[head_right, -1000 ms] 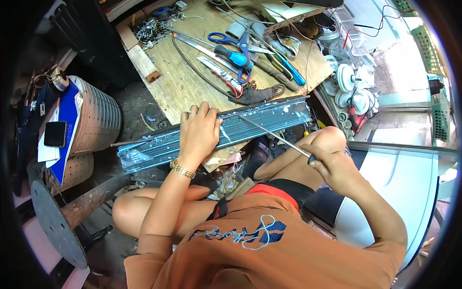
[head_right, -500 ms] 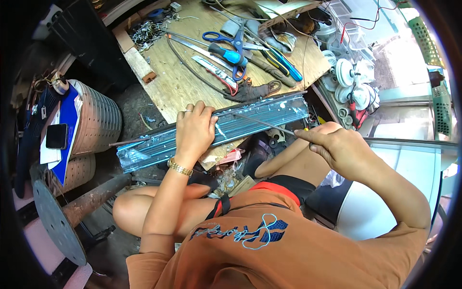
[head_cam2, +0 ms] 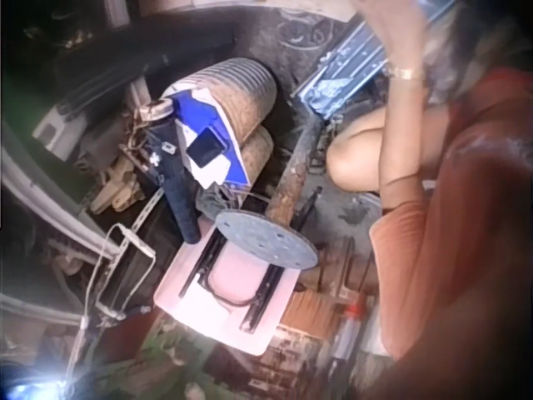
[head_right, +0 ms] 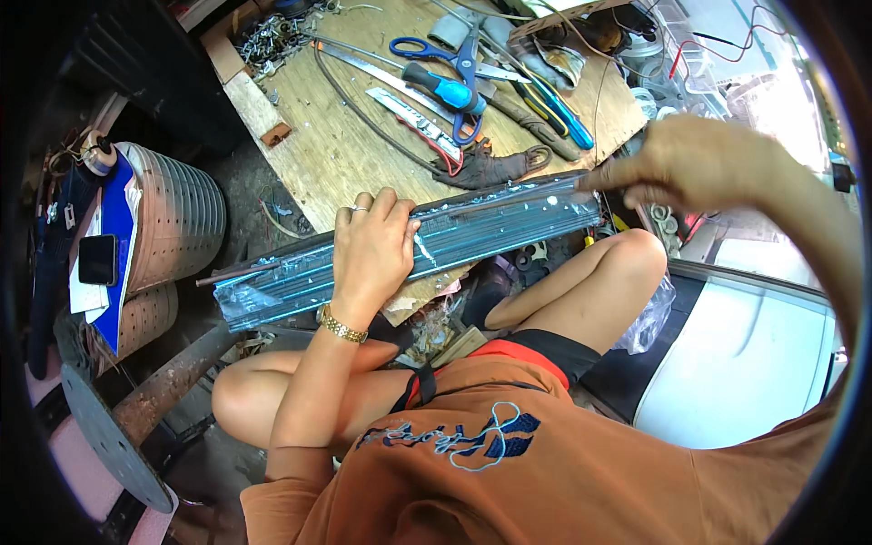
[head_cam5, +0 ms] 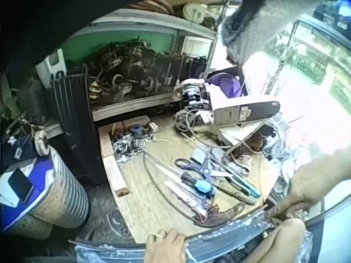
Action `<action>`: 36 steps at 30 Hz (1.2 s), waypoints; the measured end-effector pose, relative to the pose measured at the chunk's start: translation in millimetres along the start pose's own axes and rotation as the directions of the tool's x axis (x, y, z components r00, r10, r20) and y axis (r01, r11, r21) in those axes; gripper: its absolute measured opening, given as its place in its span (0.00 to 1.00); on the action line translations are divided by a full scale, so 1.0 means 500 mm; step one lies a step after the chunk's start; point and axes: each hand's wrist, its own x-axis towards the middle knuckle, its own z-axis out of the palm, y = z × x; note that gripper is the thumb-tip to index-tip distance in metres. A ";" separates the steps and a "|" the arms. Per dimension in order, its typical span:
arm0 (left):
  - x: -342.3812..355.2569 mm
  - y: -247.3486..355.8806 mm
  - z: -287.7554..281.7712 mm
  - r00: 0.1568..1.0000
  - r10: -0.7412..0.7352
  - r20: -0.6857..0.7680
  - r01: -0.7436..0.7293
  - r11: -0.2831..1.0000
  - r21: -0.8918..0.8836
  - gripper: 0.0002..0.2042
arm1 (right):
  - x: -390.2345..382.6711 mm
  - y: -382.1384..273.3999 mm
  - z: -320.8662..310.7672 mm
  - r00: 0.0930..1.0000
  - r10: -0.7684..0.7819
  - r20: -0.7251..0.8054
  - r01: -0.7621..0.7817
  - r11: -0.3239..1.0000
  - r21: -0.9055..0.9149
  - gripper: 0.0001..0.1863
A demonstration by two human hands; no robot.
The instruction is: The person uses a screwdriver and scissors to repair a blue metal appliance component, prying off metal clips and trimming internal elements by hand while sitting on the floor.
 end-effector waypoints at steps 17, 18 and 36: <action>0.007 0.010 -0.003 0.999 0.042 -0.006 -0.042 0.999 0.005 0.10 | -0.007 -0.362 0.522 0.684 0.667 -0.295 -0.403 0.683 0.610 0.35; -0.001 0.007 0.001 0.997 0.071 0.012 -0.071 0.997 0.015 0.10 | -0.006 -0.352 0.502 0.722 0.638 -0.268 -0.365 0.680 0.636 0.34; -0.017 -0.003 -0.002 0.991 0.069 -0.114 -0.065 0.997 0.044 0.10 | 0.199 -0.332 0.766 0.579 0.511 -0.635 -0.107 0.820 0.562 0.40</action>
